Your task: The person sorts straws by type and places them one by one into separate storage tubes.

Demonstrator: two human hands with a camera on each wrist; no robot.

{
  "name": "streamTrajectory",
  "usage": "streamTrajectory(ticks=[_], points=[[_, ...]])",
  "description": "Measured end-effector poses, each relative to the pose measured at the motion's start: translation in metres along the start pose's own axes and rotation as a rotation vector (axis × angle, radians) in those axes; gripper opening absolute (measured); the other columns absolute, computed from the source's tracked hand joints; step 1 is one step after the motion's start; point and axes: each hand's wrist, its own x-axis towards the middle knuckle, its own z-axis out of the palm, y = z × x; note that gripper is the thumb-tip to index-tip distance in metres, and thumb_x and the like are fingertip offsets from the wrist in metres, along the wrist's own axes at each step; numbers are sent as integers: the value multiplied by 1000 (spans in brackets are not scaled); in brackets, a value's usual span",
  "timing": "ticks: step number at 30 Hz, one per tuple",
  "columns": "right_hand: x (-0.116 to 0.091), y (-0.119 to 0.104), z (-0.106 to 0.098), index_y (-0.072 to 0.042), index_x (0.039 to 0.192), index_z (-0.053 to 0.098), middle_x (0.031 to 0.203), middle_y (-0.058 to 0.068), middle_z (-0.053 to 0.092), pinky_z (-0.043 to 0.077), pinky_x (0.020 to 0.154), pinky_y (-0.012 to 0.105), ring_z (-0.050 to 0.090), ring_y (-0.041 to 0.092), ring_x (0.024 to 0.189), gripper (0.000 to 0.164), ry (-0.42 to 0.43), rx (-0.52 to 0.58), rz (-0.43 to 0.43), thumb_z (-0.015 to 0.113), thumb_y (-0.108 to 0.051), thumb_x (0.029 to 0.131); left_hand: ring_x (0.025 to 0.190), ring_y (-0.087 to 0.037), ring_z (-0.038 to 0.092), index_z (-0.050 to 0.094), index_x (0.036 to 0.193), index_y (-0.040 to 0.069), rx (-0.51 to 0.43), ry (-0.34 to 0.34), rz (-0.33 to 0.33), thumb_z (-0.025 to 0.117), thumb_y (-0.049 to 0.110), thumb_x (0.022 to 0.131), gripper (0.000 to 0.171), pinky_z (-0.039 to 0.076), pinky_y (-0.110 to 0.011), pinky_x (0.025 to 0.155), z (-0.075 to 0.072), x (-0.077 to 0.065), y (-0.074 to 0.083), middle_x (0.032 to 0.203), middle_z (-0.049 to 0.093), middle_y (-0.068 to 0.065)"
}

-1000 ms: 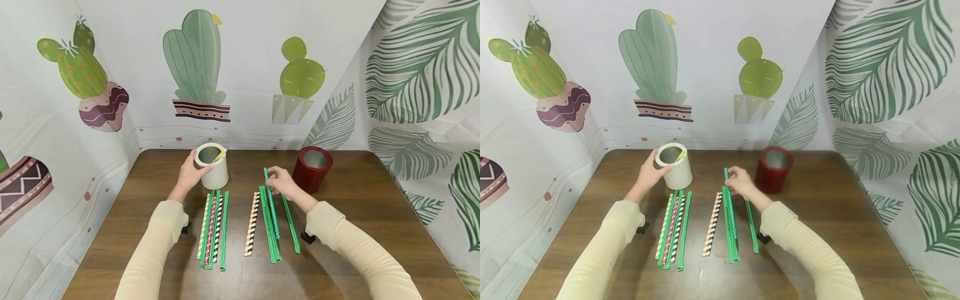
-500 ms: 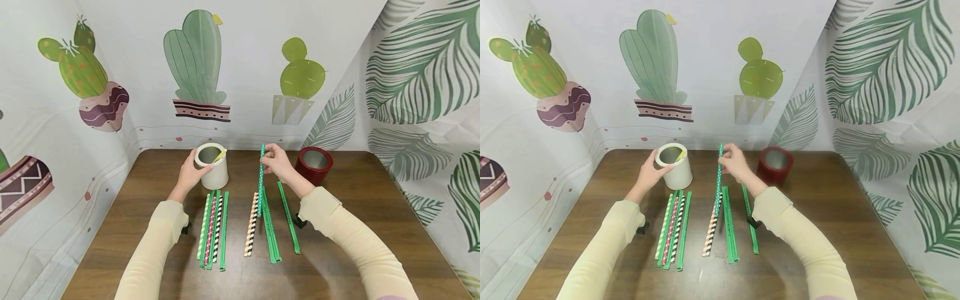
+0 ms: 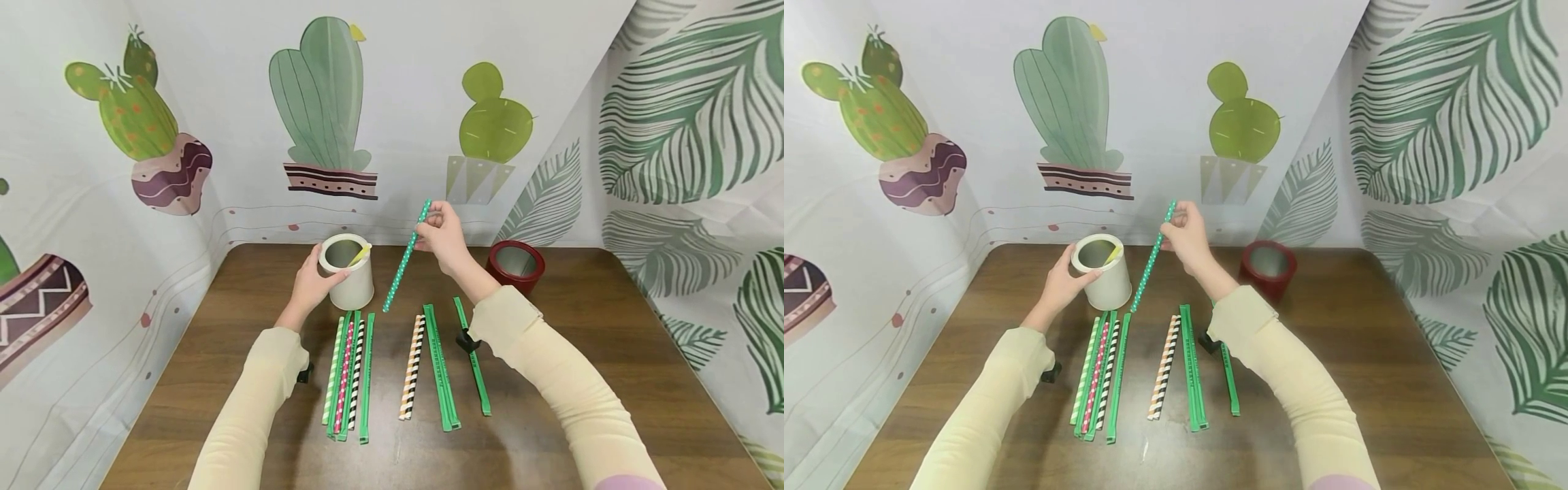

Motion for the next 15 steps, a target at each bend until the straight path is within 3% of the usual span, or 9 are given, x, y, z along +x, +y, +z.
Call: streamTrajectory(ticks=[8,15], points=[[5,-14,14,-15,93,36,74,2,43,51,52,22,52,12,57,28,88,132,-56,46,8,79,127,-32,32,23,139,11,-3,13,14,68,46,71,89,28,-50,100,0,0,0,141,31,-14],[9,-17,27,-16,91,37,74,2,40,52,60,30,54,10,62,29,184,188,-77,46,9,78,128,-31,31,20,141,12,9,7,6,67,49,71,92,28,-49,102,1,0,-1,142,29,-14]])
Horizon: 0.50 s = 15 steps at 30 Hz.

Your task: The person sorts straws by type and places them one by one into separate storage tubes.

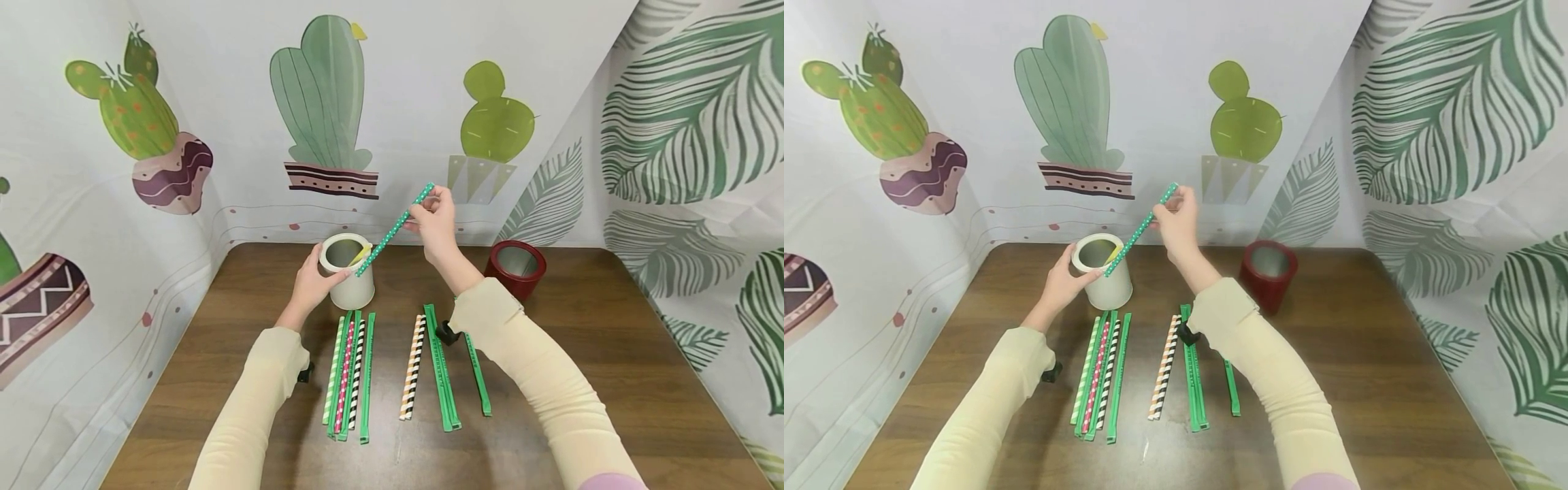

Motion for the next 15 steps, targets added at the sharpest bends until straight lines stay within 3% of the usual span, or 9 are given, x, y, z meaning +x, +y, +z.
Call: streamTrajectory(ticks=[10,15], points=[[1,21,8,-15,84,37,76,0,38,51,60,24,50,12,66,25,69,74,-57,46,8,79,127,-30,33,22,140,14,-6,6,1,67,47,71,88,29,-49,101,0,1,-2,140,32,-13],[2,38,9,-15,81,36,76,-1,39,51,61,25,48,9,68,24,77,50,-99,47,6,80,127,-31,33,22,140,14,1,6,1,67,47,71,88,29,-48,101,0,1,-1,140,32,-14]])
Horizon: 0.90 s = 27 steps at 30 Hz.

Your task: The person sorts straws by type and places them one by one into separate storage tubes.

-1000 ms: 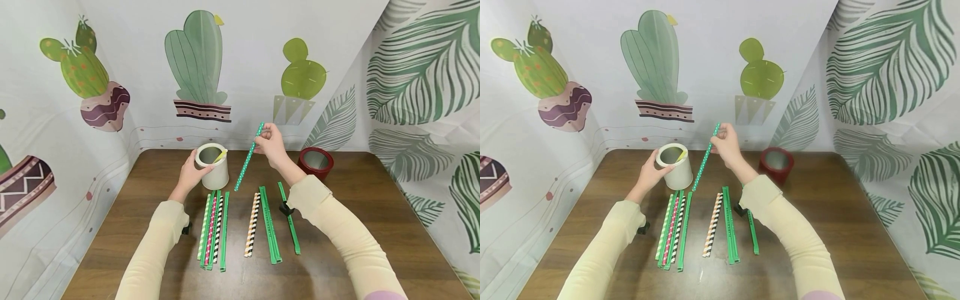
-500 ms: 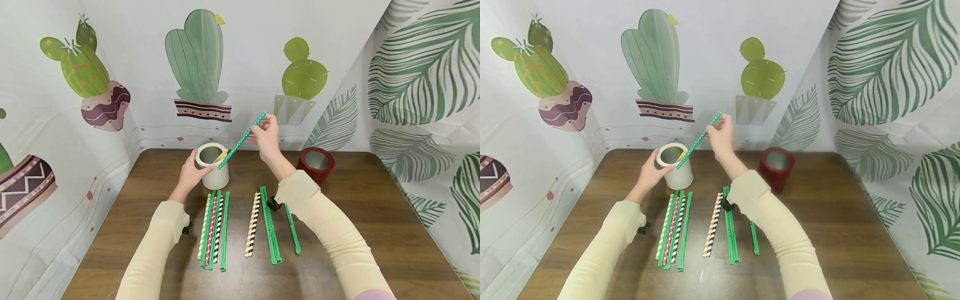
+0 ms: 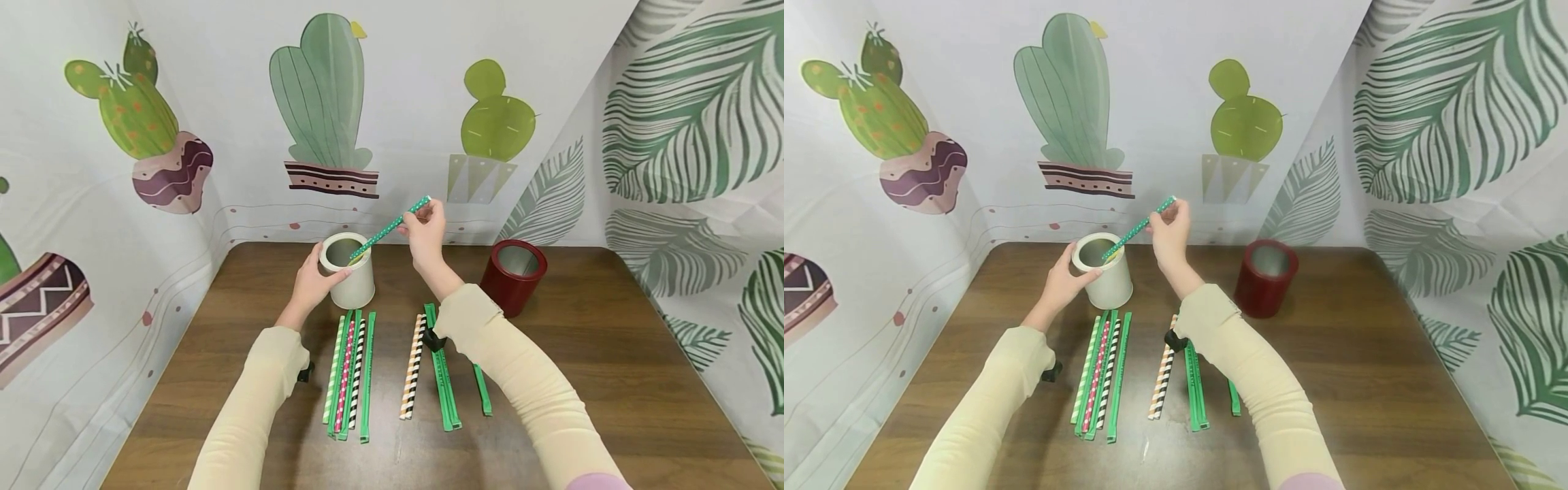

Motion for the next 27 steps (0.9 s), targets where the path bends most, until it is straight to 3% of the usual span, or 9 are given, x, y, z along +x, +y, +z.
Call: streamTrajectory(ticks=[3,7,19,24,27], points=[[-1,8,0,-14,80,36,75,-2,39,51,65,30,48,7,68,22,-8,-34,-23,48,5,82,127,-30,32,22,140,14,2,0,-3,67,47,72,88,28,-48,101,0,0,1,140,32,-14],[-3,16,3,-11,81,38,75,-1,39,51,61,24,49,12,71,18,-20,-50,-23,49,3,84,128,-30,32,22,140,14,4,-1,-8,67,47,72,88,28,-47,102,-1,0,1,141,31,-13],[-7,32,12,-7,85,47,73,-2,46,52,64,31,56,12,68,7,-47,-122,87,53,-3,85,128,-32,32,22,140,12,3,9,9,68,46,71,89,27,-49,102,0,1,0,141,31,-15],[-10,37,13,-2,88,49,75,0,52,50,73,47,60,31,79,5,-94,-128,132,53,-4,86,127,-32,33,22,140,12,1,7,7,67,47,71,89,28,-50,101,0,0,1,140,32,-15],[-12,40,13,-3,89,49,77,3,54,50,73,47,58,39,87,5,-129,-152,158,53,-6,86,126,-32,33,23,139,11,-4,6,1,67,47,71,89,28,-50,101,0,-1,2,139,32,-15]])
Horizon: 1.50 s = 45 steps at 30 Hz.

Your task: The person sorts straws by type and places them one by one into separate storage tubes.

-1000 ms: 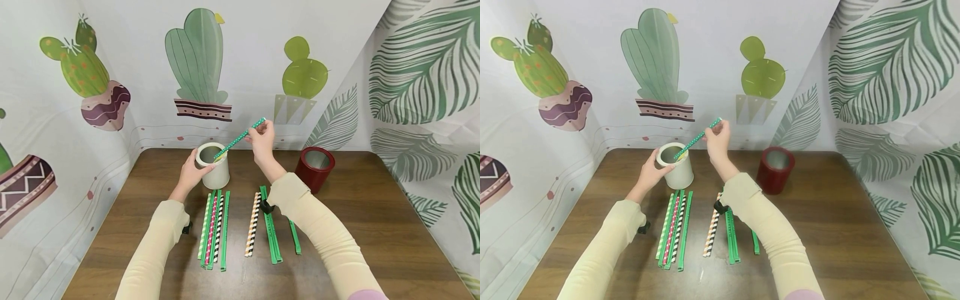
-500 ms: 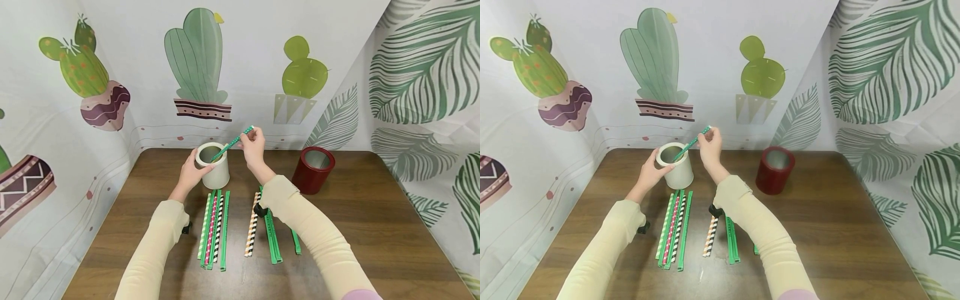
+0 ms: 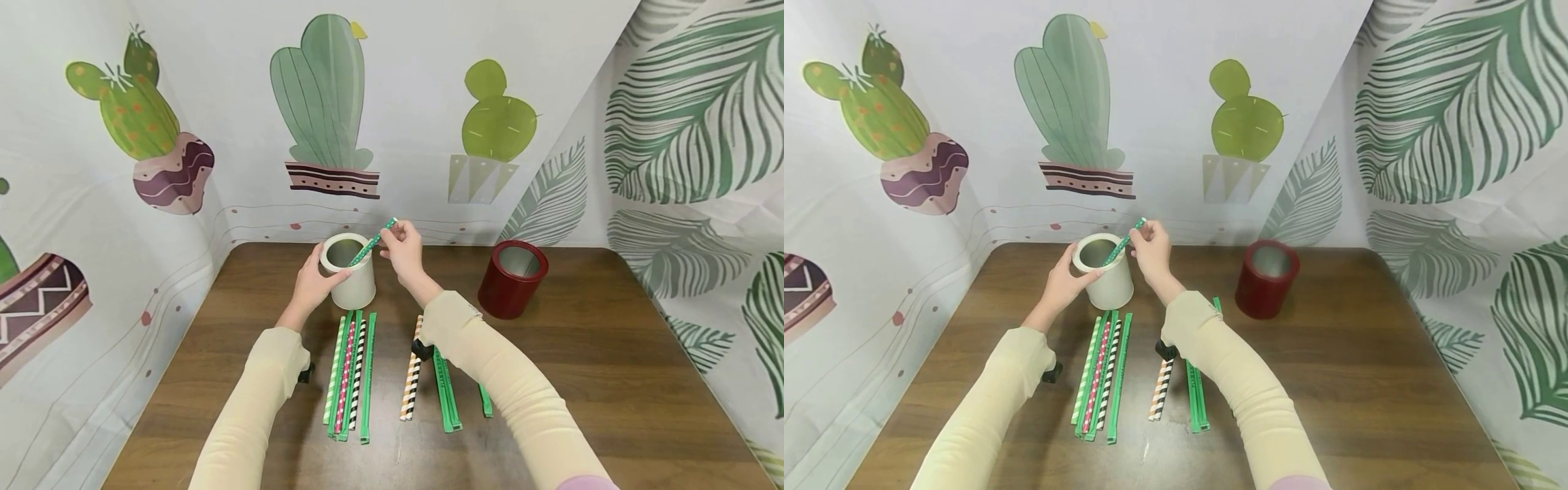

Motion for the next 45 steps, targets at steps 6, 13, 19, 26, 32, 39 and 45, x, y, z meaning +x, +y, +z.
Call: streamTrajectory(ticks=[6,13,19,26,32,39,45], points=[[0,5,-4,-5,90,51,84,13,60,52,66,37,60,24,74,10,-54,-106,74,54,-14,87,127,-32,32,21,140,12,-8,-11,-7,67,47,72,89,28,-50,101,1,0,1,140,31,-15],[1,11,-17,-7,94,53,84,10,58,49,55,22,57,15,65,20,-144,-188,219,55,-25,87,129,-32,29,19,141,12,0,-17,-10,66,48,72,91,26,-49,102,1,-1,1,142,28,-15],[1,18,-36,-7,100,51,87,8,56,51,55,25,57,15,66,21,-186,-212,310,55,-24,87,131,-31,27,18,141,12,2,-18,-18,66,48,72,92,25,-49,103,-1,-1,1,144,26,-14],[-5,29,-58,-7,101,49,82,5,54,52,55,28,59,14,64,22,-228,-203,406,57,-20,86,131,-31,27,19,141,11,5,-19,-25,66,49,72,92,26,-47,103,-2,-1,0,144,26,-14],[-14,39,-74,-7,104,48,84,5,55,52,57,29,60,17,68,23,-319,-235,467,56,-16,86,131,-30,26,18,142,13,2,-25,-31,65,50,72,92,25,-47,104,-1,-1,0,144,25,-13],[-25,51,-89,-2,113,45,97,14,55,52,70,40,61,23,77,31,-404,-286,504,56,-14,86,132,-30,25,17,142,12,-7,-29,-35,65,49,72,92,25,-48,104,-2,-2,2,144,24,-14],[-33,62,-100,3,117,43,109,24,53,52,71,41,61,29,81,37,-440,-308,526,55,-11,85,131,-30,25,17,142,13,-7,-31,-34,65,50,72,92,25,-48,104,-2,-1,2,144,24,-13]])
